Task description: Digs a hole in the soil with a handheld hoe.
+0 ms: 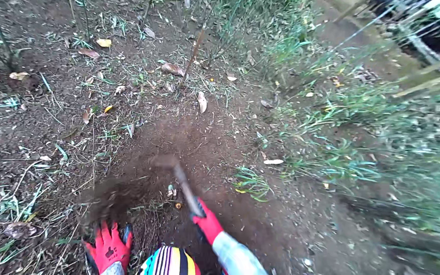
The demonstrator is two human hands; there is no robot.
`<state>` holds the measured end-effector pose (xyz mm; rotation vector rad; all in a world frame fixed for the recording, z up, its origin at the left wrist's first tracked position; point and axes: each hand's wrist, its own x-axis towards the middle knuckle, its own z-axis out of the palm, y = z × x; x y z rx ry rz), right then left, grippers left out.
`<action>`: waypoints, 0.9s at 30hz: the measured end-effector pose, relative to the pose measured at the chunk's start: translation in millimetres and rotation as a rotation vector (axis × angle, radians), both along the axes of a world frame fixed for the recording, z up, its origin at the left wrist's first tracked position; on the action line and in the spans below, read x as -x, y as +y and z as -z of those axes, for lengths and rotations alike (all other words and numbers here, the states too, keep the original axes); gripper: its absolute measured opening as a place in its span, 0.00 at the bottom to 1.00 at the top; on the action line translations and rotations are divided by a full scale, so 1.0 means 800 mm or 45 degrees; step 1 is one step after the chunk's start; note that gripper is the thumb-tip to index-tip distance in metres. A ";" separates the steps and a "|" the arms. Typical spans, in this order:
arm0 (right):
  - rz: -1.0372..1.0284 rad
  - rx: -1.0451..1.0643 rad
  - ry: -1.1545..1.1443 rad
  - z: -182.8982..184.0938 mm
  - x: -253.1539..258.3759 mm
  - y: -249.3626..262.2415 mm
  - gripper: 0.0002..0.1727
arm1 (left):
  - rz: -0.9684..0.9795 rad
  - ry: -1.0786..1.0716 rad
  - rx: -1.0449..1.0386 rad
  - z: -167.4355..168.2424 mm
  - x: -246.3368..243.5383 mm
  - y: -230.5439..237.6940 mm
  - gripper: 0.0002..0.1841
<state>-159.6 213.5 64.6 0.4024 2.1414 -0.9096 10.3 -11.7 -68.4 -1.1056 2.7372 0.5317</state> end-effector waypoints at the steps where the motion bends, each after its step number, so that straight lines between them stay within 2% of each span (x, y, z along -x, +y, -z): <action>1: 0.149 -0.006 0.078 -0.006 0.033 0.001 0.43 | 0.000 0.006 -0.004 0.000 -0.001 0.000 0.39; 3: 0.479 0.037 0.210 0.008 0.073 -0.016 0.43 | 0.000 0.069 0.026 0.006 -0.004 0.002 0.40; 4: 0.509 0.032 0.221 0.021 0.063 -0.030 0.44 | 0.005 0.079 0.030 0.007 -0.007 0.002 0.41; 5: 0.435 0.017 0.179 0.035 0.035 -0.041 0.45 | 0.011 0.082 0.038 0.008 -0.007 0.001 0.41; 7: 0.111 -0.010 -0.043 0.046 -0.030 -0.047 0.49 | 0.012 0.081 0.040 0.010 -0.004 0.001 0.42; 9: -0.109 -0.003 -0.178 0.030 -0.043 -0.028 0.48 | 0.002 0.061 0.027 0.009 -0.004 0.000 0.41; 10: -0.094 0.009 -0.151 0.014 -0.027 -0.016 0.46 | 0.005 0.064 0.039 0.011 -0.005 0.000 0.41; 13: 0.252 0.068 0.093 -0.012 0.065 0.005 0.41 | 0.007 0.088 0.052 0.013 -0.005 0.002 0.41; 15: 0.595 0.117 0.226 0.009 0.106 -0.008 0.39 | 0.008 0.112 0.050 0.010 -0.006 0.000 0.41; 16: 0.676 0.114 0.239 0.024 0.101 -0.019 0.40 | 0.016 0.132 0.059 0.009 -0.006 0.001 0.42; 18: 0.554 0.067 0.156 0.055 0.033 -0.037 0.46 | 0.025 0.147 0.076 0.011 -0.004 0.002 0.42; 20: 0.232 0.003 -0.034 0.068 -0.051 -0.037 0.49 | 0.027 0.142 0.080 0.013 -0.003 0.002 0.42; 22: 0.003 0.005 -0.177 0.064 -0.079 -0.017 0.48 | 0.023 0.113 0.071 0.012 -0.006 0.002 0.42; 24: 0.019 0.034 -0.124 0.052 -0.039 0.003 0.46 | 0.031 0.109 0.088 0.012 -0.006 0.002 0.42; 27: 0.281 0.106 0.181 0.024 0.083 0.012 0.46 | 0.044 0.101 0.070 0.007 -0.005 0.001 0.42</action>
